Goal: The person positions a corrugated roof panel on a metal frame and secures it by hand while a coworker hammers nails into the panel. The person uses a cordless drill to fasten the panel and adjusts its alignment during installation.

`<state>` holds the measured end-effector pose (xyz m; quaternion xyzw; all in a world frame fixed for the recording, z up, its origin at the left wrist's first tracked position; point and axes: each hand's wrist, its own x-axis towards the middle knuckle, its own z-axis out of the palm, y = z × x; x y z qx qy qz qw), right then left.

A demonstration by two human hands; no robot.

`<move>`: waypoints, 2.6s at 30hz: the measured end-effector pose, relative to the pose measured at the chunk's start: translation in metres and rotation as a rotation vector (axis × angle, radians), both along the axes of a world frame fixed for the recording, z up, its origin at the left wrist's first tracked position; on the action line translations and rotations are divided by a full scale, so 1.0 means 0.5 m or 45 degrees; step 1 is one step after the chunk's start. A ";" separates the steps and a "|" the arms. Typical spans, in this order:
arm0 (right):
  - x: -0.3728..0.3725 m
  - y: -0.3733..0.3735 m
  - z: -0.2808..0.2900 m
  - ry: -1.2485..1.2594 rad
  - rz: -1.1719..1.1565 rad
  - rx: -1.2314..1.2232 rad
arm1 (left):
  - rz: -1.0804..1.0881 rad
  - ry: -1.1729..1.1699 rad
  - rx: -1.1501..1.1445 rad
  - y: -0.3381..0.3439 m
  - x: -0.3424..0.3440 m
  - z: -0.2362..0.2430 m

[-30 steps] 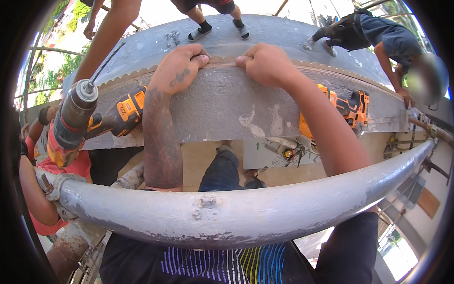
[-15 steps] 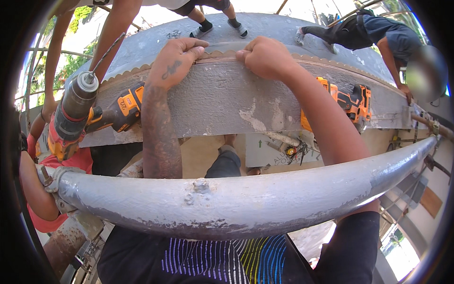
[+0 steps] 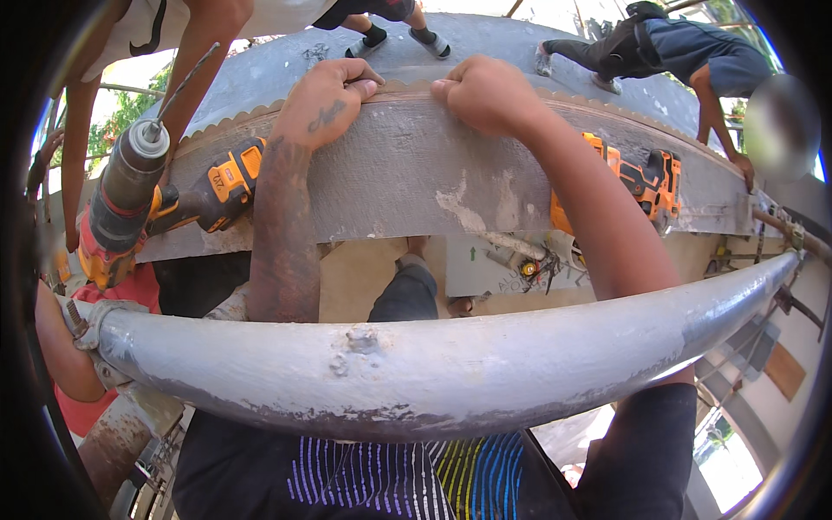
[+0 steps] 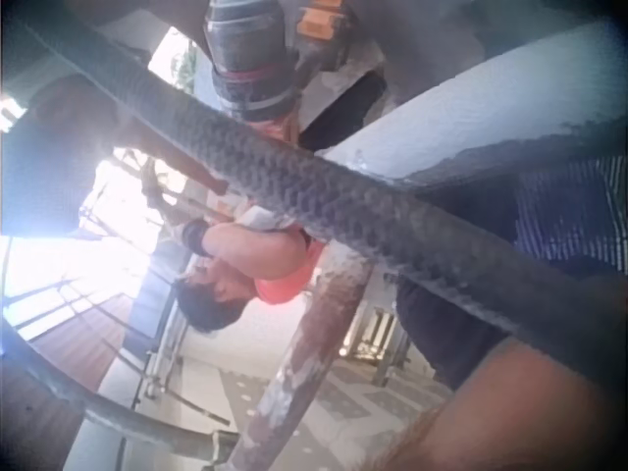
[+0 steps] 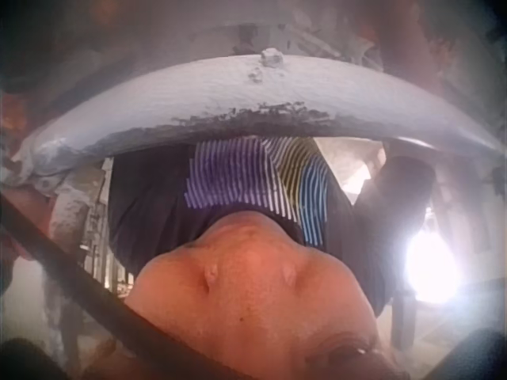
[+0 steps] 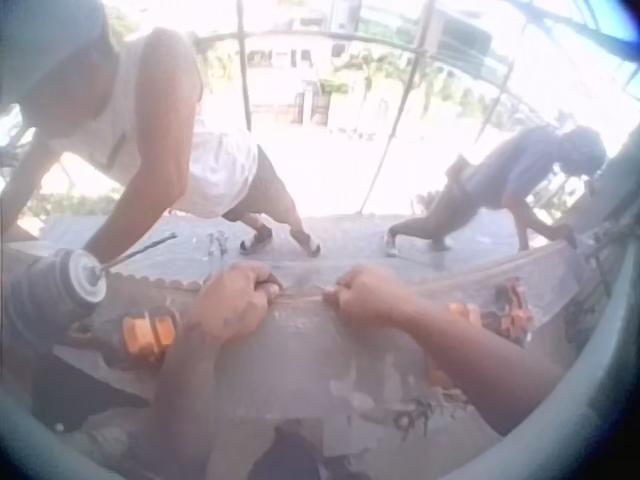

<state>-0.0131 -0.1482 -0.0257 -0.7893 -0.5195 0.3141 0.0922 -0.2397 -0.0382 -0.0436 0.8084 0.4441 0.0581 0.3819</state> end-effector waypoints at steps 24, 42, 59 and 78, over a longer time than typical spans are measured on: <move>-0.002 0.024 -0.011 -0.065 0.111 -0.001 | -0.115 0.186 -0.035 0.025 0.005 0.037; 0.000 0.010 0.009 -0.012 0.037 -0.020 | 0.058 -0.161 0.686 -0.098 0.004 -0.027; -0.012 -0.008 -0.021 0.018 -0.067 0.104 | 0.070 -0.092 0.651 -0.094 0.015 -0.034; -0.049 -0.046 -0.042 -0.380 0.025 0.480 | 0.031 -0.187 0.487 -0.073 0.015 -0.031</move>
